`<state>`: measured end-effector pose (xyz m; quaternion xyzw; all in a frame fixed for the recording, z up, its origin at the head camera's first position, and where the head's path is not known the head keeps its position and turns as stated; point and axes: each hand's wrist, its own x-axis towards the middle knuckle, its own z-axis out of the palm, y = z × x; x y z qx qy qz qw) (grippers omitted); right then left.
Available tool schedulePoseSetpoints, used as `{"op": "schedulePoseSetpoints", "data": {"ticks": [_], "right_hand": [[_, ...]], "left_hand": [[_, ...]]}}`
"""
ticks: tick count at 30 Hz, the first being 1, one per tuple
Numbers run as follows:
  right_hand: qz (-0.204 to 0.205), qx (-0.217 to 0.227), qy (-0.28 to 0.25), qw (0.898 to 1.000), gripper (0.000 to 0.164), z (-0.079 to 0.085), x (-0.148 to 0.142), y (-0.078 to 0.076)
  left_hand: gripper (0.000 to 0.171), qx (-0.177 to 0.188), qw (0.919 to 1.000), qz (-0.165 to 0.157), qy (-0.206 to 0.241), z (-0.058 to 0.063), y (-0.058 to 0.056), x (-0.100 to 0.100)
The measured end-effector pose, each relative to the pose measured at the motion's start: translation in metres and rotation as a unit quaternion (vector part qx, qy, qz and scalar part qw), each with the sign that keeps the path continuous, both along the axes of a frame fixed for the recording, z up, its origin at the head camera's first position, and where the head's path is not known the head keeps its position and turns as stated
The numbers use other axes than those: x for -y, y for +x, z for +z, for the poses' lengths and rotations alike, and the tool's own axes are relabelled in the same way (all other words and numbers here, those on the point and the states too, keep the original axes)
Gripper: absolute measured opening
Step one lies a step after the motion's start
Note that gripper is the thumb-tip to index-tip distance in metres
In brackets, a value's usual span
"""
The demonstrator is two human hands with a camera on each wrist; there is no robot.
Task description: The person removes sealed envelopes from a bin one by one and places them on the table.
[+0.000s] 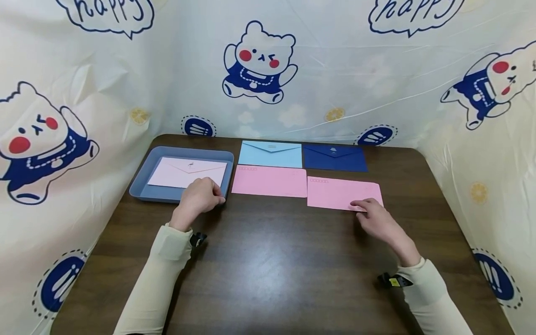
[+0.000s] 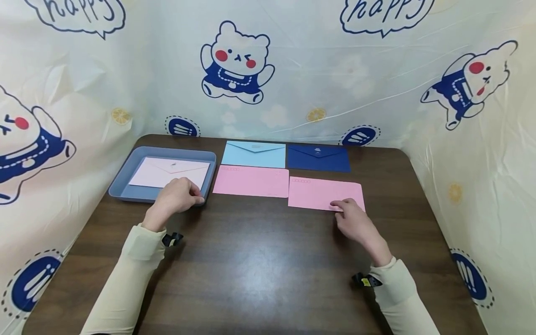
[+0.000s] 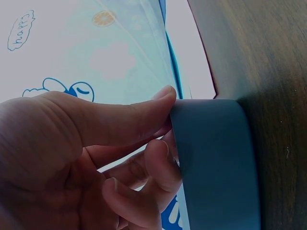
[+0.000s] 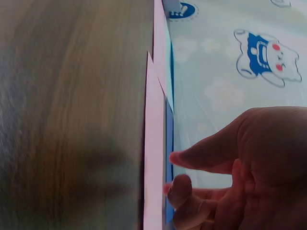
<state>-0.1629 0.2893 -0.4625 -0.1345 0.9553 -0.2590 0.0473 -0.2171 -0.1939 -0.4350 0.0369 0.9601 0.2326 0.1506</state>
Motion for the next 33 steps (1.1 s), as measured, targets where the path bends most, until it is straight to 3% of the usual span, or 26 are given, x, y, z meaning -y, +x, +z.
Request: {"op": "schedulePoseSetpoints", "data": {"ticks": [4, 14, 33], "right_hand": [[-0.013, 0.01, 0.03, 0.999, 0.037, -0.002, 0.008, 0.006], [-0.015, 0.047, 0.036, 0.998, 0.042, -0.006, 0.014, 0.009], [-0.008, 0.093, 0.047, 0.994, 0.052, -0.009, 0.01, 0.002]], "left_hand": [[0.008, 0.002, 1.0, 0.0, 0.001, 0.001, 0.0, -0.001], [0.008, 0.001, 1.0, -0.002, -0.004, 0.0, 0.0, 0.0], [0.009, -0.001, 1.0, -0.001, -0.001, 0.001, 0.0, 0.0]]}}
